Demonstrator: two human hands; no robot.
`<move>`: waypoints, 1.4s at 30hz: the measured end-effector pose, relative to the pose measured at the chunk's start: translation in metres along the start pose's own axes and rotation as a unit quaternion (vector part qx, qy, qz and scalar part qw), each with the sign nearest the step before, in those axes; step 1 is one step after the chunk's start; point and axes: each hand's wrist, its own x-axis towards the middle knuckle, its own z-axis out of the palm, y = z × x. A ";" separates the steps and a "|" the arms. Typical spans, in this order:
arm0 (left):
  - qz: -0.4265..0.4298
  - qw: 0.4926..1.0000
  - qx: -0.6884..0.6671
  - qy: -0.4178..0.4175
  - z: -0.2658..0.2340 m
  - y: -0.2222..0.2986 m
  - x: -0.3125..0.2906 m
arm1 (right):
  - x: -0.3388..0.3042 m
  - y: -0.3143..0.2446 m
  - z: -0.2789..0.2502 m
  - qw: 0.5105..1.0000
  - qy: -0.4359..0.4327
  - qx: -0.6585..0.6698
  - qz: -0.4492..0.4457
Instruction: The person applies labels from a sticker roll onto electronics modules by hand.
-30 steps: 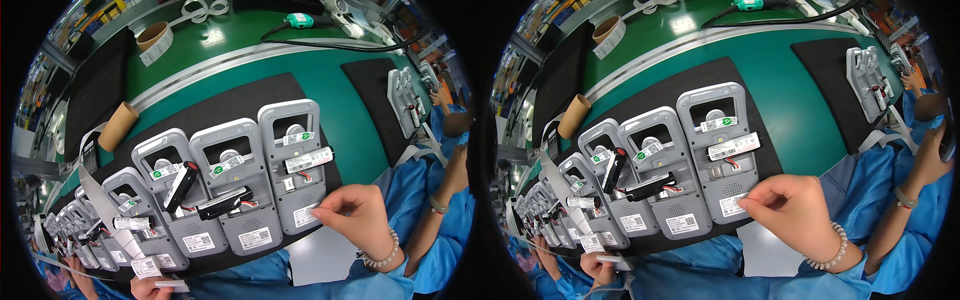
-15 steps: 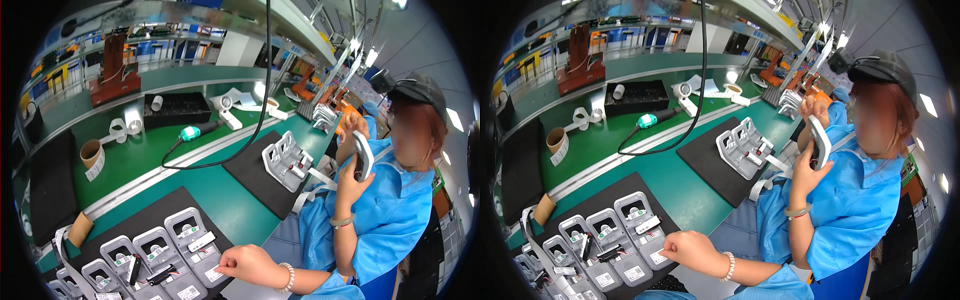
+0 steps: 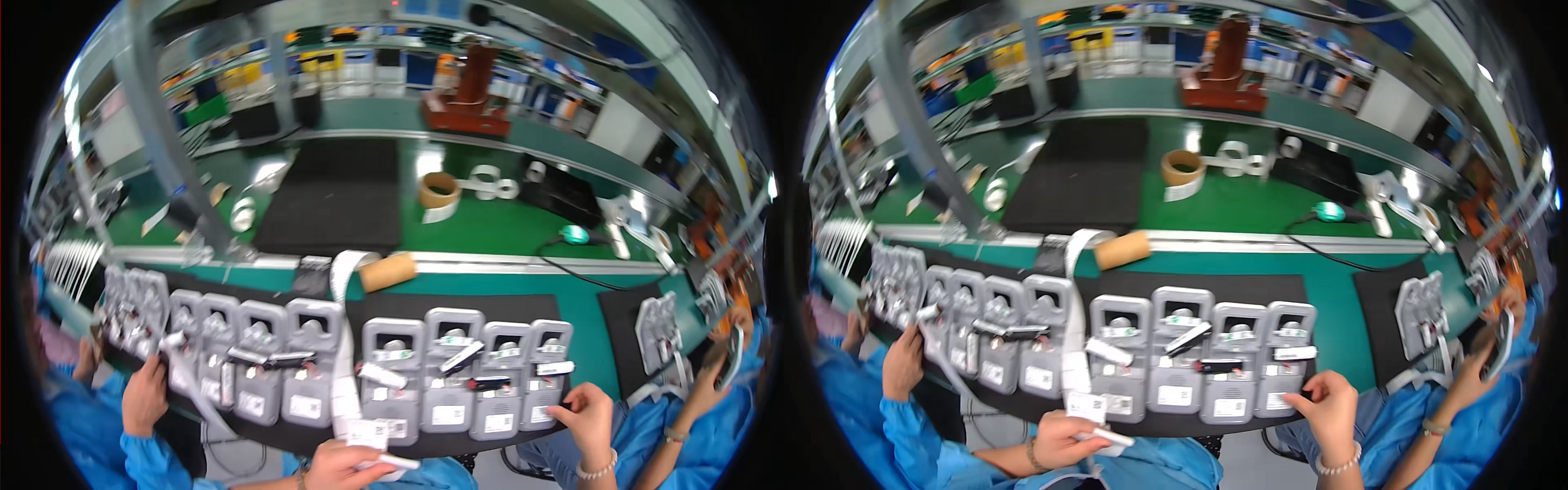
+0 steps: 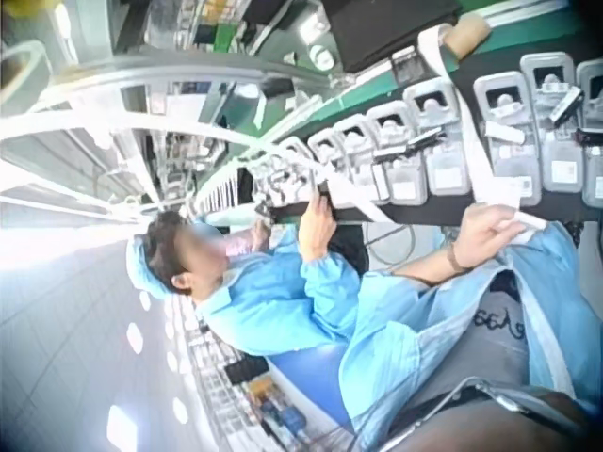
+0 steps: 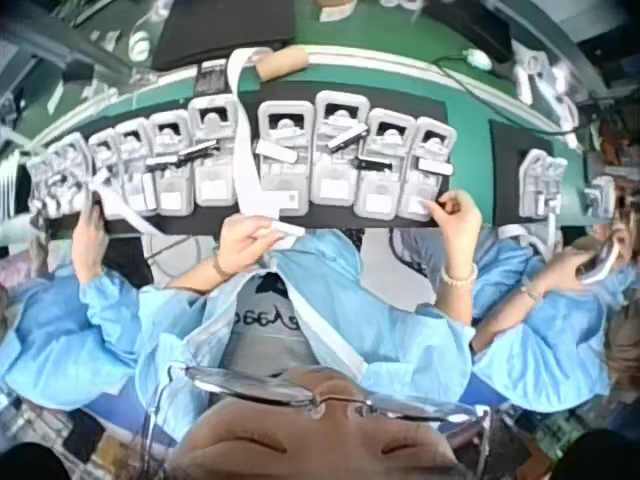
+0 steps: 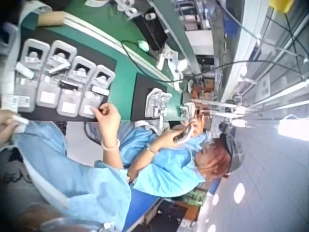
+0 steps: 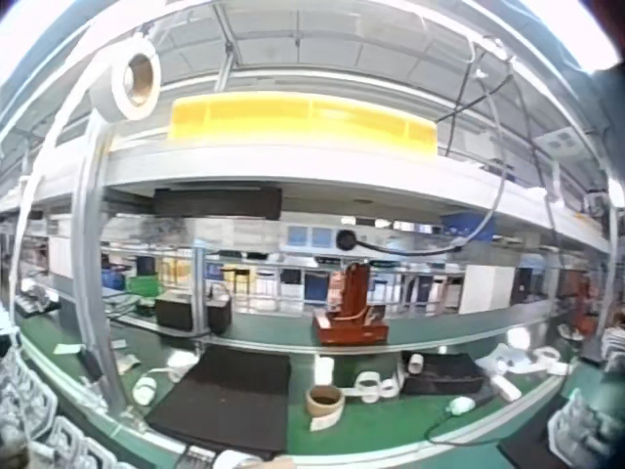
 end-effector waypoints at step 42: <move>0.201 0.969 -0.138 0.033 -0.089 0.061 -0.068 | 0.148 -0.160 0.042 0.930 0.074 0.047 -0.357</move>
